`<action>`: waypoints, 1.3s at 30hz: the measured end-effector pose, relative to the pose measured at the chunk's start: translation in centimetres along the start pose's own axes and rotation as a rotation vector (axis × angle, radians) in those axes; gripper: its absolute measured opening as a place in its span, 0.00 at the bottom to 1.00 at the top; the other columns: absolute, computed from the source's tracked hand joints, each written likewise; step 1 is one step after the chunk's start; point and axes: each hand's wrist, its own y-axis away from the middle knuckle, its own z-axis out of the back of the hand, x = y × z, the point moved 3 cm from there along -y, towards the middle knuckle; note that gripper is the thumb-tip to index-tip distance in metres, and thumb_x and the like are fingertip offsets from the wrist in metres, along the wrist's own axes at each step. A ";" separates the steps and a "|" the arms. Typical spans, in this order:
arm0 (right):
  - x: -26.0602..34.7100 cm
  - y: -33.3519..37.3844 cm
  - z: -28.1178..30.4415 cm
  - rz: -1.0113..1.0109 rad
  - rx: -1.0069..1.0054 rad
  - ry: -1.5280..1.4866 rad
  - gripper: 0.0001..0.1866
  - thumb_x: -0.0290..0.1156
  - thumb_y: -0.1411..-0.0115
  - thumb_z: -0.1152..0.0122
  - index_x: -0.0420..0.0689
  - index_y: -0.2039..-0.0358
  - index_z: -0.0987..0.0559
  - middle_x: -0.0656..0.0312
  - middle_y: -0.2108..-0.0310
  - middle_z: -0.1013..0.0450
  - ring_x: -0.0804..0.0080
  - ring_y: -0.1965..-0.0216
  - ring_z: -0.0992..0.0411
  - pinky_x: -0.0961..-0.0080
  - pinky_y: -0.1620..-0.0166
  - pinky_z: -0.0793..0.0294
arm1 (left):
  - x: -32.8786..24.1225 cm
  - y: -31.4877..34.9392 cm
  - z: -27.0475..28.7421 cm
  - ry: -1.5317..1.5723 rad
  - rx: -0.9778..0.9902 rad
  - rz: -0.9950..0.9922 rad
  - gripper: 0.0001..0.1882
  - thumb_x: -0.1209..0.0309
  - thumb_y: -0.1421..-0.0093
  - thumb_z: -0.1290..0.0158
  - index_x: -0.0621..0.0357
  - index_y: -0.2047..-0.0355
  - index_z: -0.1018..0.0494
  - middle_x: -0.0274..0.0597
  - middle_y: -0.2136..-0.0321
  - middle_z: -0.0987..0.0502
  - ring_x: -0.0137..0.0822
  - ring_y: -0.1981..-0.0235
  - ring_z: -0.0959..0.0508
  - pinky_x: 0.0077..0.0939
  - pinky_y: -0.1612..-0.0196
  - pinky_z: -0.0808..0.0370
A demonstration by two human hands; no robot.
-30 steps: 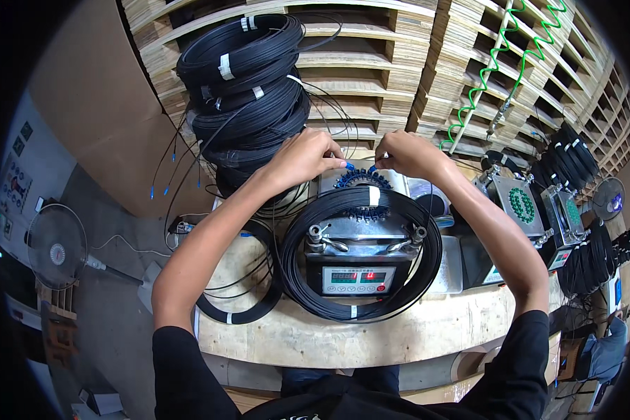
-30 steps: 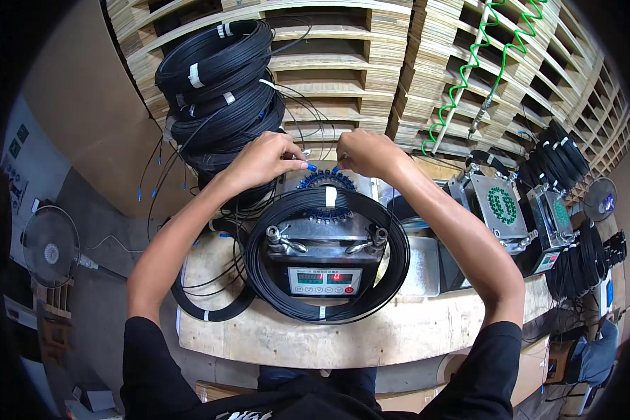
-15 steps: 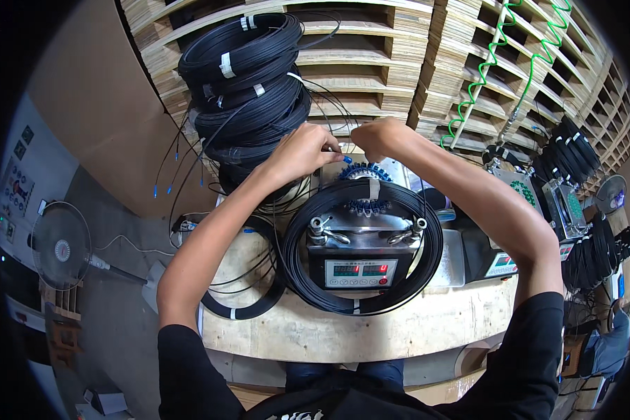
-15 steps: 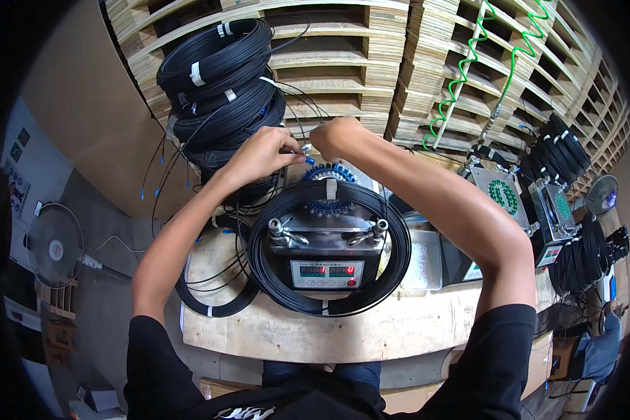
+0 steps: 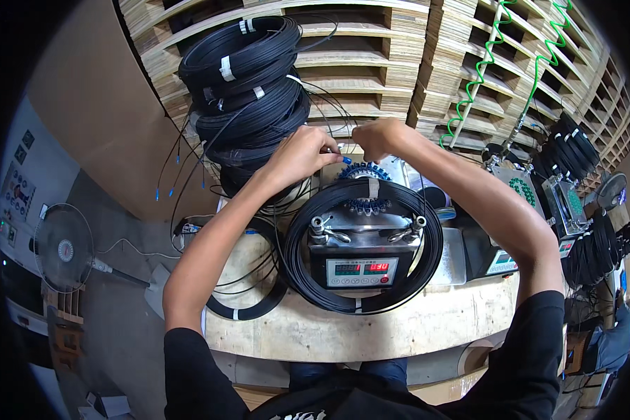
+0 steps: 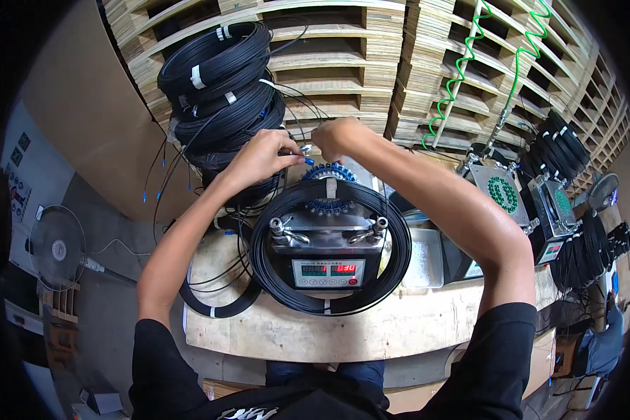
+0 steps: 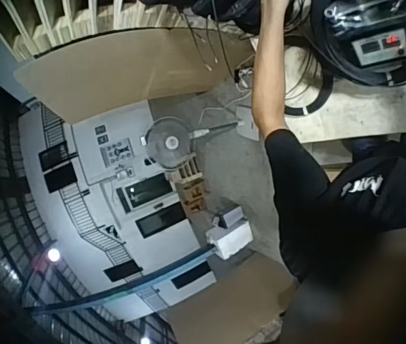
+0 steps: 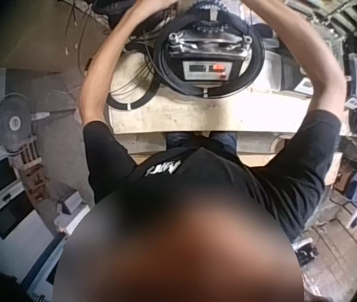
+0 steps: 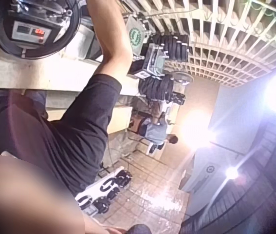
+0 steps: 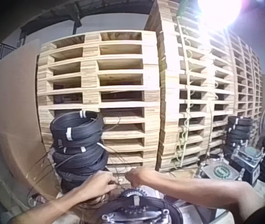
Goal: Polishing and assembling fiber optic cable connectors using industrial machinery in a factory setting.
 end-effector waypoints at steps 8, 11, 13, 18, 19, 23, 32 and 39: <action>1.5 3.4 -0.2 0.048 -0.274 0.207 0.10 0.29 0.43 0.35 0.46 0.60 0.15 0.54 0.57 0.18 0.58 0.55 0.19 0.62 0.59 0.18 | 0.8 -0.1 -0.2 -0.003 0.011 0.036 0.11 0.66 0.43 0.35 0.61 0.64 0.15 0.50 0.74 0.21 0.46 0.72 0.21 0.39 0.66 0.27; 2.4 4.4 0.0 0.088 -0.276 0.283 0.07 0.29 0.41 0.37 0.45 0.63 0.15 0.54 0.58 0.18 0.59 0.56 0.18 0.63 0.58 0.19 | 0.8 0.0 -0.3 -0.006 0.024 0.063 0.11 0.66 0.44 0.35 0.61 0.64 0.15 0.51 0.74 0.21 0.46 0.73 0.21 0.39 0.66 0.27; 2.2 4.3 -0.3 0.095 -0.285 0.306 0.07 0.29 0.40 0.38 0.44 0.65 0.15 0.54 0.61 0.17 0.59 0.59 0.18 0.63 0.59 0.19 | 0.9 -0.3 -0.4 -0.014 0.040 0.066 0.11 0.66 0.44 0.35 0.61 0.64 0.15 0.51 0.73 0.21 0.46 0.73 0.20 0.38 0.66 0.26; 1.8 4.7 -1.1 0.164 -0.418 0.274 0.05 0.27 0.42 0.39 0.44 0.68 0.16 0.54 0.66 0.18 0.57 0.63 0.18 0.62 0.62 0.19 | 0.4 -1.2 -0.3 -0.074 0.037 -0.026 0.12 0.65 0.44 0.35 0.60 0.65 0.15 0.57 0.72 0.18 0.52 0.68 0.16 0.42 0.61 0.21; 1.6 4.9 -1.3 0.167 -0.445 0.256 0.04 0.26 0.44 0.39 0.43 0.70 0.17 0.53 0.69 0.19 0.56 0.64 0.18 0.61 0.64 0.20 | 0.1 -1.4 -0.3 -0.078 0.039 -0.025 0.12 0.65 0.44 0.35 0.60 0.65 0.15 0.57 0.72 0.18 0.52 0.68 0.16 0.42 0.61 0.21; 0.9 5.1 -2.3 0.207 -0.500 0.246 0.05 0.27 0.42 0.39 0.42 0.69 0.17 0.53 0.65 0.18 0.52 0.62 0.18 0.57 0.60 0.19 | -0.9 -2.4 0.1 -0.119 0.150 0.066 0.11 0.65 0.44 0.35 0.59 0.65 0.15 0.55 0.68 0.17 0.50 0.63 0.16 0.42 0.57 0.20; -3.4 5.3 -4.5 0.261 -0.536 -0.558 0.11 0.35 0.41 0.32 0.41 0.63 0.15 0.46 0.68 0.20 0.49 0.62 0.19 0.58 0.58 0.22 | -4.0 -3.1 0.0 -0.289 0.250 0.116 0.11 0.66 0.45 0.34 0.59 0.66 0.15 0.54 0.66 0.16 0.49 0.60 0.16 0.41 0.55 0.20; -3.5 7.1 -6.9 0.209 -0.698 -0.806 0.15 0.35 0.36 0.36 0.32 0.65 0.17 0.49 0.82 0.24 0.65 0.82 0.25 0.66 0.73 0.26 | -3.7 -3.7 -0.8 -0.362 0.221 0.001 0.11 0.67 0.47 0.32 0.59 0.66 0.16 0.49 0.66 0.17 0.50 0.59 0.17 0.43 0.56 0.21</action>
